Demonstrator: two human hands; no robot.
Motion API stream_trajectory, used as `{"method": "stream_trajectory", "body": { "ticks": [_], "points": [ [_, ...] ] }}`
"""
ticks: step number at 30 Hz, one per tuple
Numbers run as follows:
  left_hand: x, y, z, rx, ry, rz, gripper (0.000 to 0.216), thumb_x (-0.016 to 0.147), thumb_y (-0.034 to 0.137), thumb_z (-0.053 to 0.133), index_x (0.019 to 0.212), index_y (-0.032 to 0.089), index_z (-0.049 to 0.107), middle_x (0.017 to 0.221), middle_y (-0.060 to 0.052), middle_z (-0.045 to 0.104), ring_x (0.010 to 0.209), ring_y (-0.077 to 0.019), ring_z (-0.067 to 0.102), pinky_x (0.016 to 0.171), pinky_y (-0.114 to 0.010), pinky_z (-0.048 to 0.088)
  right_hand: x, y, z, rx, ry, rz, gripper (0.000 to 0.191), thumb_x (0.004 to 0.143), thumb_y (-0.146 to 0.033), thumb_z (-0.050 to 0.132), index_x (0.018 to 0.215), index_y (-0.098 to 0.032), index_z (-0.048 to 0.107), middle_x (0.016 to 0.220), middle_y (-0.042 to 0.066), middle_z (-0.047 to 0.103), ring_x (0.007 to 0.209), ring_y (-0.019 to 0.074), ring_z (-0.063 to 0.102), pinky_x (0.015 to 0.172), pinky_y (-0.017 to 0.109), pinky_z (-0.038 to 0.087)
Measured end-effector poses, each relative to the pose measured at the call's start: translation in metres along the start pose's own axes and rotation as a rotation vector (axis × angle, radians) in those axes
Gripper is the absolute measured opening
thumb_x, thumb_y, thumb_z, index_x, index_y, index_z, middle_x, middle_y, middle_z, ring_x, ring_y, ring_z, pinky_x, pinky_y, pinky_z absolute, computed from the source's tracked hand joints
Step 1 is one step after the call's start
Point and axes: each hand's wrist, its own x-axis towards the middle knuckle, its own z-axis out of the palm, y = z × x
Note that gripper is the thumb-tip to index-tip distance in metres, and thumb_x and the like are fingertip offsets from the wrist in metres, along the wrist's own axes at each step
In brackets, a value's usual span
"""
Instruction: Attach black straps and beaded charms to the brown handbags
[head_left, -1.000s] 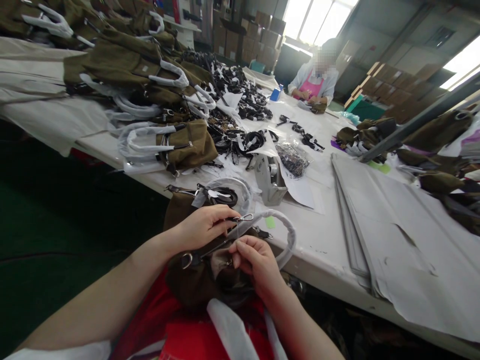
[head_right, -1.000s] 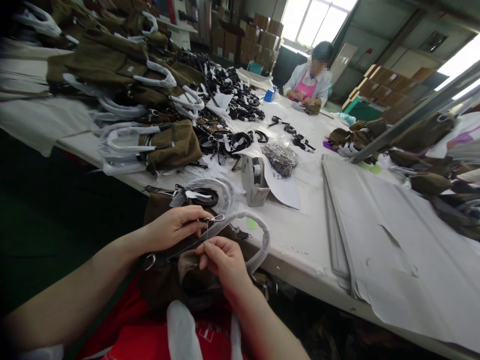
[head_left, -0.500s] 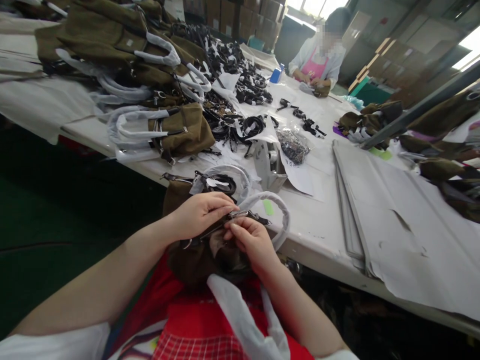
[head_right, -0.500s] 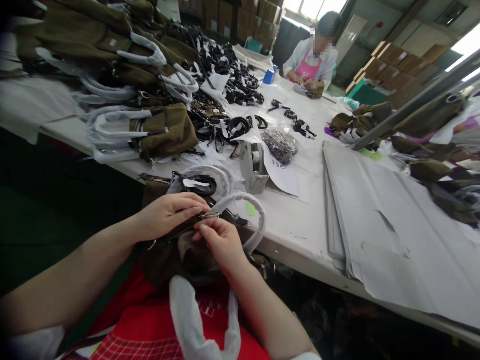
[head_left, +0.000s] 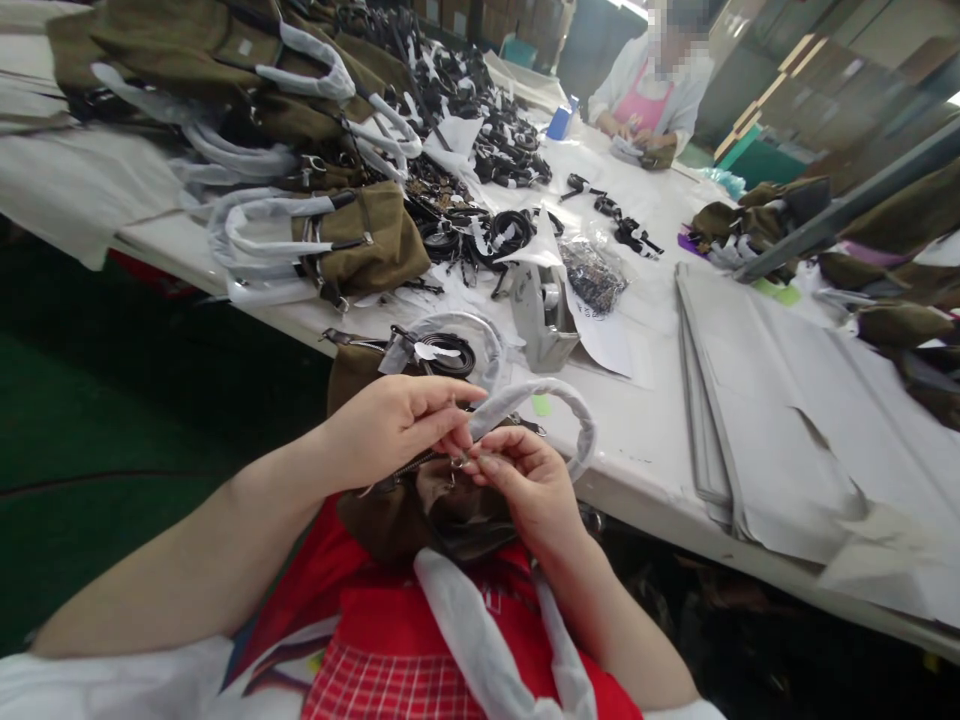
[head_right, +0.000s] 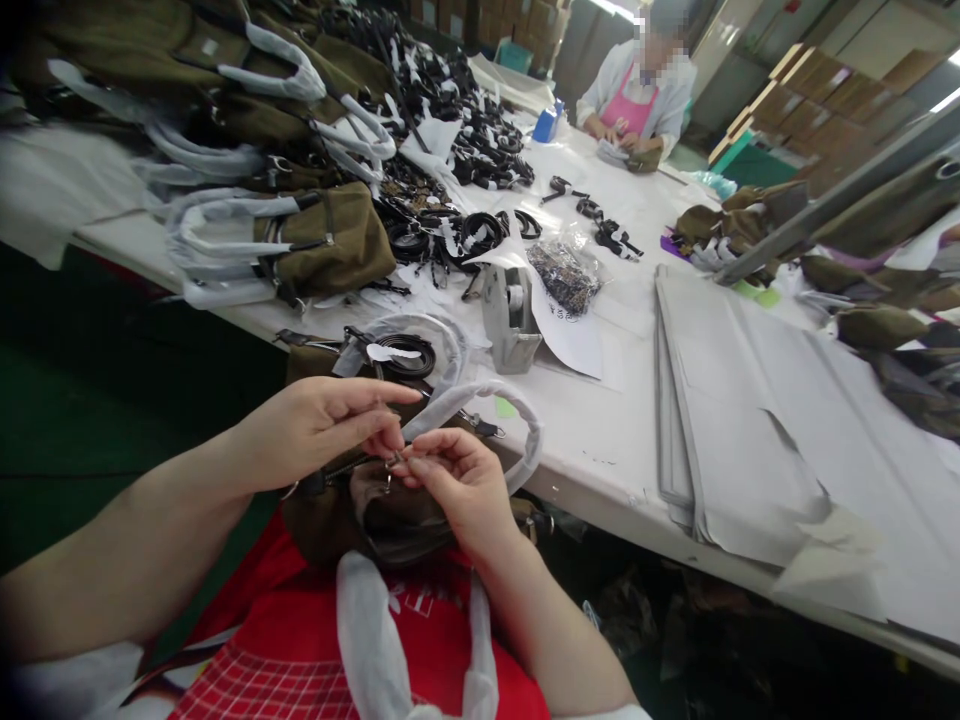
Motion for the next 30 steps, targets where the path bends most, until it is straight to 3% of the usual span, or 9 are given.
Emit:
{"method": "stream_trajectory", "body": {
  "ticks": [2,5,9,15,30],
  "points": [
    [-0.0011,-0.001,0.002,-0.039,0.038,-0.063,0.033,0.091,0.032,0.059,0.119,0.016,0.055,0.08,-0.002,0.078,0.071,-0.0159,0.073,0.068,-0.026,0.06,0.0015,0.0007,0.0002,-0.034,0.033,-0.005,0.022,0.074,-0.033,0.083,0.086,-0.019,0.071,0.079,0.002,0.075,0.072,0.0153,0.073,0.065,0.023,0.059],
    [-0.0043,0.0013,0.0045,-0.068,0.043,-0.139,0.019,0.089,0.034,0.061,0.094,0.016,0.058,0.077,-0.003,0.077,0.065,-0.0158,0.072,0.06,-0.025,0.058,0.0023,0.0002,-0.0001,-0.092,0.075,-0.002,0.026,0.073,-0.036,0.083,0.087,-0.019,0.071,0.077,0.003,0.076,0.065,0.0159,0.072,0.057,0.023,0.058],
    [-0.0072,0.0057,0.0047,0.171,0.012,-0.038,0.021,0.089,0.033,0.06,0.078,0.017,0.068,0.068,0.001,0.073,0.054,-0.0114,0.064,0.051,-0.019,0.047,0.0004,-0.0001,-0.0015,-0.179,0.101,-0.03,0.027,0.072,-0.038,0.083,0.087,-0.02,0.07,0.075,0.002,0.076,0.058,0.0164,0.071,0.05,0.025,0.057],
    [-0.0067,0.0053,0.0037,0.435,-0.005,0.175,0.023,0.091,0.029,0.054,0.082,0.019,0.073,0.077,-0.001,0.074,0.071,-0.0139,0.066,0.064,-0.021,0.046,-0.0045,0.0056,-0.0047,-0.364,0.073,-0.165,0.015,0.08,-0.032,0.078,0.09,-0.024,0.071,0.086,0.002,0.077,0.074,0.0196,0.074,0.072,0.034,0.063],
    [-0.0072,-0.0006,0.0064,0.537,-0.026,0.232,0.021,0.093,0.025,0.053,0.08,0.018,0.069,0.076,-0.001,0.071,0.069,-0.0133,0.062,0.063,-0.022,0.04,-0.0035,0.0001,0.0003,-0.385,0.11,-0.139,0.013,0.075,-0.031,0.081,0.076,-0.022,0.072,0.065,0.001,0.073,0.054,0.0175,0.068,0.048,0.026,0.054]
  ]
}}
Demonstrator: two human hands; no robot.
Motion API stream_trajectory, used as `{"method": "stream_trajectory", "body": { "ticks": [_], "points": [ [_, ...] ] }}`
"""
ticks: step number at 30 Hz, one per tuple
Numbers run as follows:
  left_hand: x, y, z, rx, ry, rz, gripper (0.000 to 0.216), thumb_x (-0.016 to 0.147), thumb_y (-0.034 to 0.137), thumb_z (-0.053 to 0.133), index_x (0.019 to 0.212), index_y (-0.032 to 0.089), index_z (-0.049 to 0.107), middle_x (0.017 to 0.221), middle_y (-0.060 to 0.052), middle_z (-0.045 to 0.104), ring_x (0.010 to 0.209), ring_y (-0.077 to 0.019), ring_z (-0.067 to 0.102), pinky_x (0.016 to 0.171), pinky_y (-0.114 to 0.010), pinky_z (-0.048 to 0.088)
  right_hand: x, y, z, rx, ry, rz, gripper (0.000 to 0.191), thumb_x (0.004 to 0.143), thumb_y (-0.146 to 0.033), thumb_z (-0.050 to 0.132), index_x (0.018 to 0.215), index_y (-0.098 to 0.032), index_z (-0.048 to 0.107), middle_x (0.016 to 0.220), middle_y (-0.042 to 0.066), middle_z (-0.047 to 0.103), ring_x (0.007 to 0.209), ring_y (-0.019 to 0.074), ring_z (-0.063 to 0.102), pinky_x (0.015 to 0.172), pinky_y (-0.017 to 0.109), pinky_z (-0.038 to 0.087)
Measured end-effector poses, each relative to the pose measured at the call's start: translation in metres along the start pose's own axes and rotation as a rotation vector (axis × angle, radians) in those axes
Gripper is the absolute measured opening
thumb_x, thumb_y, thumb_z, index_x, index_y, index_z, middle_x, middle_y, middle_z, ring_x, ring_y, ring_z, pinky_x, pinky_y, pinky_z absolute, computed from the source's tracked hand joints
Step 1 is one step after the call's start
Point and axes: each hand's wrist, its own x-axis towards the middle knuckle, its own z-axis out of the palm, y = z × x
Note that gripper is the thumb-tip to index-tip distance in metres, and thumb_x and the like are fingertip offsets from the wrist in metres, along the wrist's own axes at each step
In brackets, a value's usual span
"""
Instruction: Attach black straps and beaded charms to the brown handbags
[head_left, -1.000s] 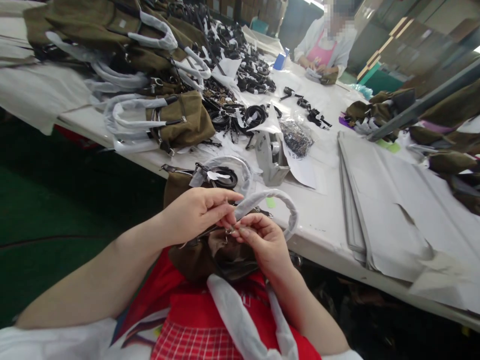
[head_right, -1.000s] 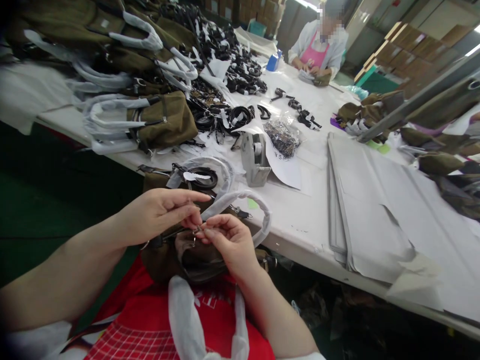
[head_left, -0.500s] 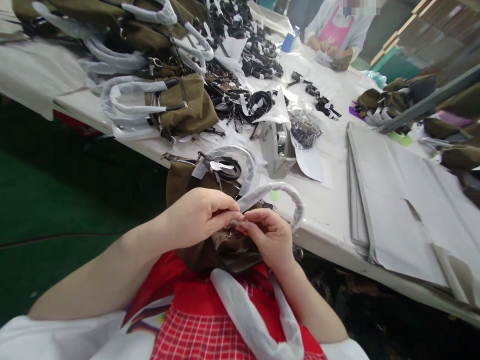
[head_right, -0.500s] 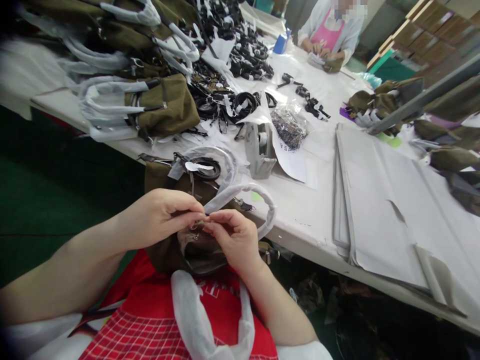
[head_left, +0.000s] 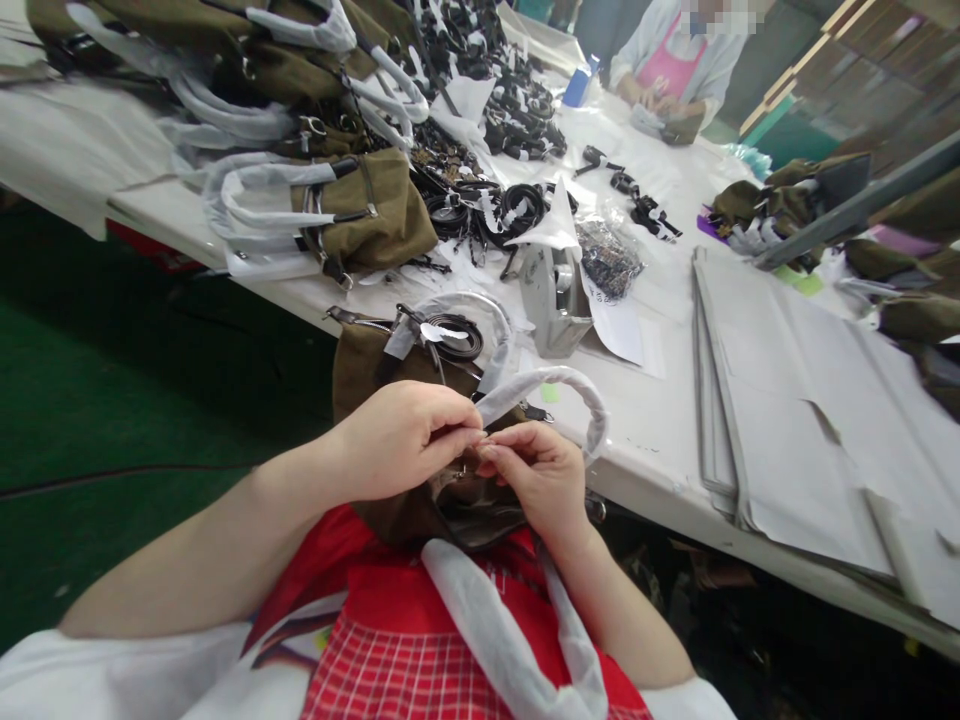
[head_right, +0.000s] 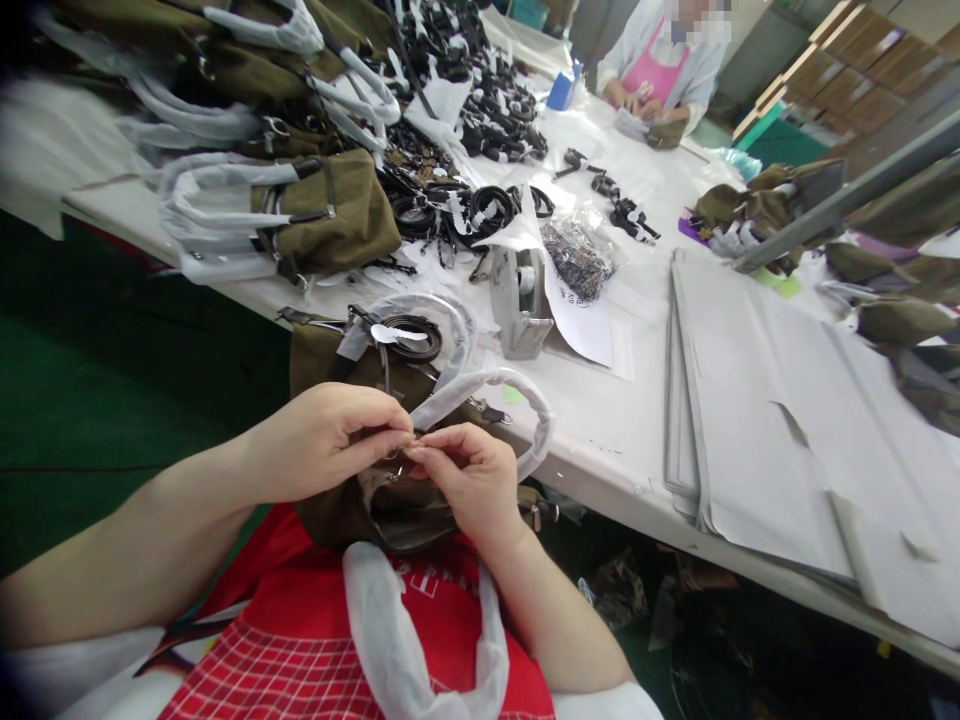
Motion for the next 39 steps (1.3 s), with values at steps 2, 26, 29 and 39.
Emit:
{"method": "stream_trajectory", "body": {
  "ticks": [2,26,29,39],
  "points": [
    [0.0,0.0,0.0,0.004,-0.01,-0.001,0.021,0.093,0.025,0.053,0.081,0.019,0.069,0.076,-0.001,0.071,0.07,-0.0136,0.062,0.063,-0.023,0.041,0.0,0.001,0.0,-0.016,-0.013,-0.015,0.012,0.076,-0.031,0.081,0.076,-0.023,0.072,0.064,0.001,0.073,0.055,0.0172,0.068,0.051,0.027,0.055],
    [-0.036,0.008,0.003,0.129,0.432,0.141,0.029,0.09,0.011,0.051,0.115,0.021,0.062,0.113,-0.008,0.069,0.103,-0.0195,0.063,0.094,-0.032,0.049,0.071,-0.05,-0.003,-0.671,-0.233,-0.368,0.009,0.088,-0.027,0.068,0.094,-0.023,0.073,0.084,0.002,0.072,0.074,0.0174,0.065,0.067,0.028,0.05],
    [-0.058,0.02,0.007,0.12,0.232,0.243,0.035,0.08,0.008,0.054,0.11,0.024,0.064,0.103,-0.003,0.072,0.095,-0.0183,0.064,0.108,-0.036,0.043,0.106,-0.051,0.01,-1.029,-0.289,-0.478,0.021,0.086,-0.015,0.063,0.105,-0.018,0.072,0.106,0.009,0.07,0.094,0.0218,0.065,0.086,0.034,0.05],
    [-0.083,0.001,0.027,0.315,-0.055,-0.081,0.041,0.076,0.009,0.058,0.114,0.021,0.065,0.138,-0.009,0.059,0.141,-0.0256,0.041,0.125,-0.053,0.006,0.116,-0.047,0.035,-1.407,-0.25,-0.624,0.022,0.089,-0.015,0.058,0.107,-0.013,0.069,0.139,0.016,0.054,0.128,0.03,0.047,0.108,0.041,0.039]
  ]
}}
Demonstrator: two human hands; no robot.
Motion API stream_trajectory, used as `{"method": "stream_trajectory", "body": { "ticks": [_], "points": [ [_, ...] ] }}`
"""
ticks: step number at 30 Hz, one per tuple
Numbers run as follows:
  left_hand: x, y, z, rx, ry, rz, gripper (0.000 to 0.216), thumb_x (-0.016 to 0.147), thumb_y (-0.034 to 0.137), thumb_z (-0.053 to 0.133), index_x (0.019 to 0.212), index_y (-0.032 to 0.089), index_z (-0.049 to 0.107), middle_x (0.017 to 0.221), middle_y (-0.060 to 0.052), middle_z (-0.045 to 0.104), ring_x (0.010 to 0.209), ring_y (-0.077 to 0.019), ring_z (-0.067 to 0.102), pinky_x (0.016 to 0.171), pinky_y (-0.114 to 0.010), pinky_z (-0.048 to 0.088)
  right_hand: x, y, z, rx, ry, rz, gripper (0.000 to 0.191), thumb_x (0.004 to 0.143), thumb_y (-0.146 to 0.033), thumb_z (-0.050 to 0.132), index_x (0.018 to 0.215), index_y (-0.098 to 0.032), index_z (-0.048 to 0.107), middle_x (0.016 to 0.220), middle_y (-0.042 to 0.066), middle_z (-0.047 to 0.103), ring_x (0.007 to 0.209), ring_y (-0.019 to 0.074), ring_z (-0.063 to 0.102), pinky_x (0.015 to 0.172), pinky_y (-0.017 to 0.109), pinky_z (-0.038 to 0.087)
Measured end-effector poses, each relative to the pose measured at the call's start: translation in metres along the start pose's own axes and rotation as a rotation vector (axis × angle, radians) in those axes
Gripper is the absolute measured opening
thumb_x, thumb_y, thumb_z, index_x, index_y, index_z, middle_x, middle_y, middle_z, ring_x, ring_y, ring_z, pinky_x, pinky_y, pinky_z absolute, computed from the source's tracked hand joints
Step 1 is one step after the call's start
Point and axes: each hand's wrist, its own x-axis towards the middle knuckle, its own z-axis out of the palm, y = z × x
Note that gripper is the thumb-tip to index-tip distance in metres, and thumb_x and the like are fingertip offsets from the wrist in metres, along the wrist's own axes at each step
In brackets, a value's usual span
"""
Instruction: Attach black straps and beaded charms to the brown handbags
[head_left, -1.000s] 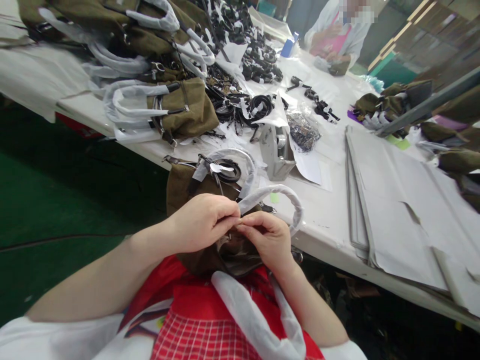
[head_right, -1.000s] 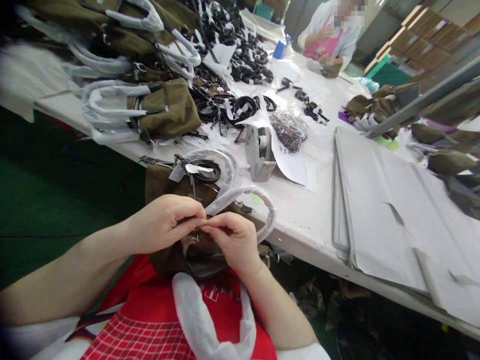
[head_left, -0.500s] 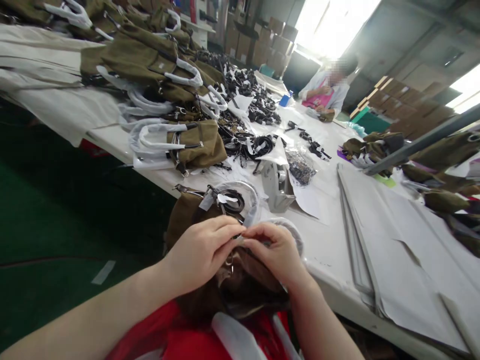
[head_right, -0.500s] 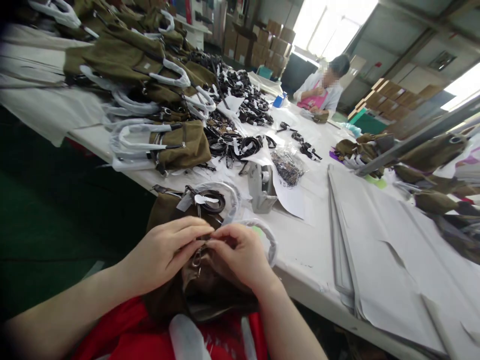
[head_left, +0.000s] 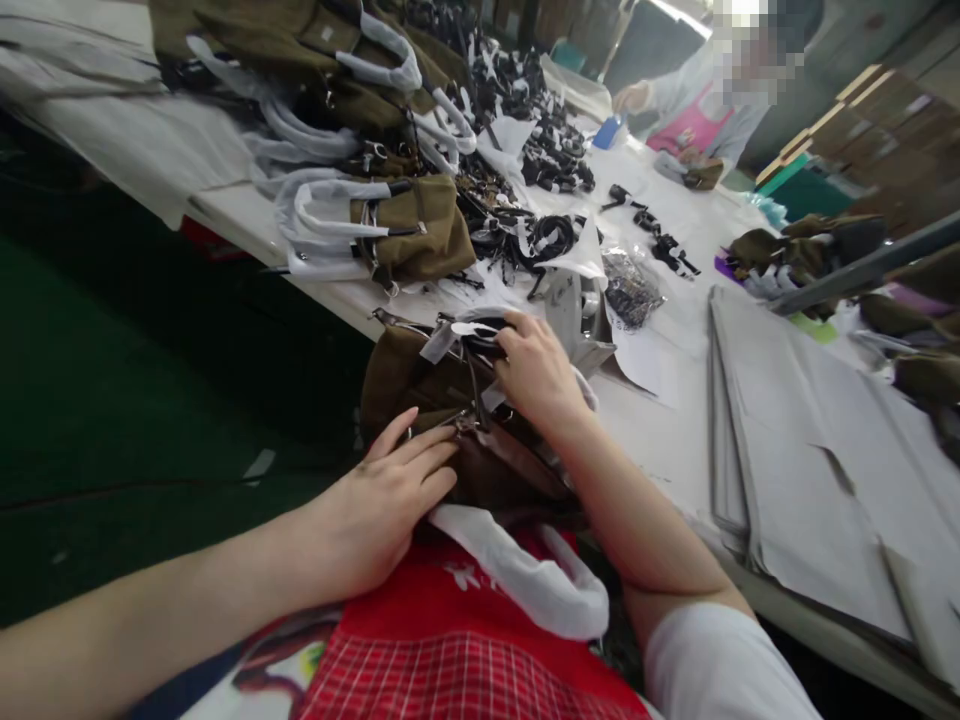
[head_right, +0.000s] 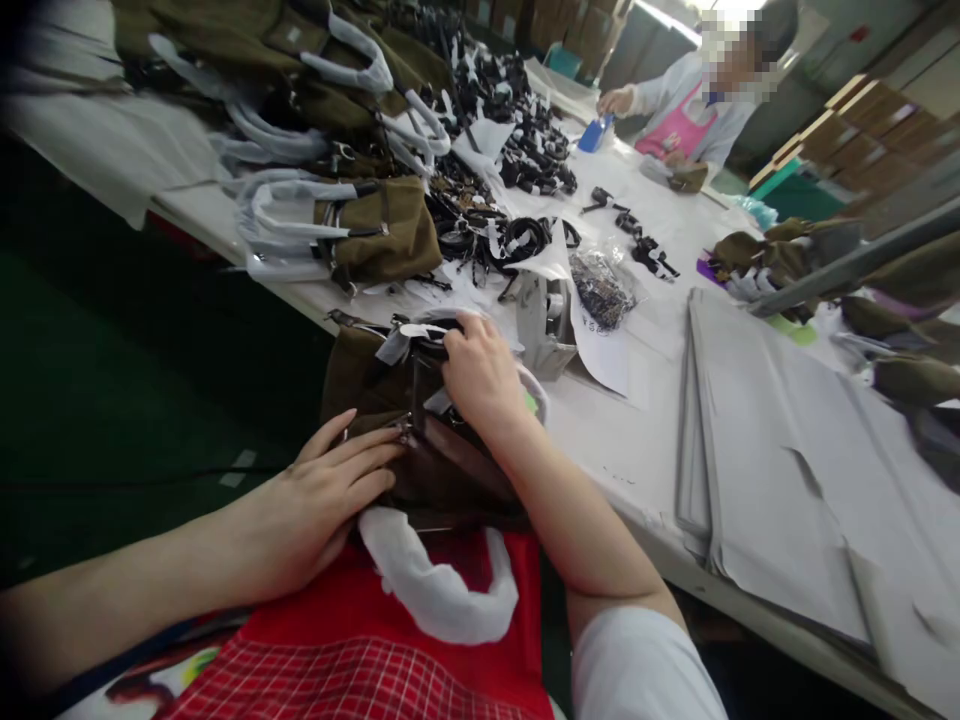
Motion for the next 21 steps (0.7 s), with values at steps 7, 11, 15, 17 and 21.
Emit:
{"method": "stream_trajectory", "body": {
  "ticks": [7,11,15,17,21],
  "points": [
    [0.004,-0.001,0.003,0.046,0.02,0.001,0.045,0.07,0.007,0.058,0.112,0.02,0.064,0.152,-0.011,0.045,0.147,-0.0303,0.031,0.124,-0.056,0.01,-0.079,-0.038,-0.099,0.171,-0.01,-0.037,0.013,0.095,-0.027,0.056,0.1,-0.017,0.063,0.099,0.011,0.069,0.095,0.0267,0.063,0.085,0.037,0.048],
    [0.001,-0.002,0.003,0.039,0.049,0.012,0.043,0.072,0.009,0.058,0.111,0.025,0.067,0.145,-0.005,0.054,0.143,-0.0296,0.037,0.124,-0.056,0.008,-0.109,-0.027,-0.091,0.486,-0.172,0.081,0.016,0.098,-0.03,0.051,0.093,-0.019,0.062,0.085,0.004,0.069,0.078,0.0196,0.064,0.069,0.029,0.048],
    [-0.001,-0.003,-0.001,0.013,0.089,-0.003,0.036,0.074,0.011,0.056,0.104,0.025,0.07,0.128,-0.006,0.066,0.135,-0.0288,0.048,0.124,-0.057,0.008,-0.12,0.004,-0.036,0.925,-0.546,0.092,0.027,0.103,-0.037,0.042,0.098,-0.018,0.061,0.091,0.002,0.069,0.075,0.0154,0.064,0.065,0.024,0.05],
    [0.0,-0.002,-0.003,-0.001,0.094,0.003,0.029,0.074,0.012,0.056,0.096,0.024,0.071,0.126,-0.006,0.066,0.131,-0.0283,0.052,0.123,-0.057,0.009,-0.121,0.018,-0.01,0.863,-0.627,0.061,0.024,0.101,-0.033,0.045,0.102,-0.017,0.064,0.1,0.004,0.071,0.084,0.0172,0.065,0.073,0.026,0.052],
    [0.005,0.004,-0.005,-0.02,0.1,0.038,0.025,0.076,0.014,0.055,0.092,0.024,0.071,0.115,-0.004,0.068,0.129,-0.0265,0.053,0.123,-0.057,0.007,-0.119,0.031,0.011,0.369,-0.864,0.022,0.021,0.095,-0.024,0.053,0.098,-0.013,0.071,0.1,0.012,0.074,0.084,0.0217,0.067,0.075,0.029,0.05]
  ]
}}
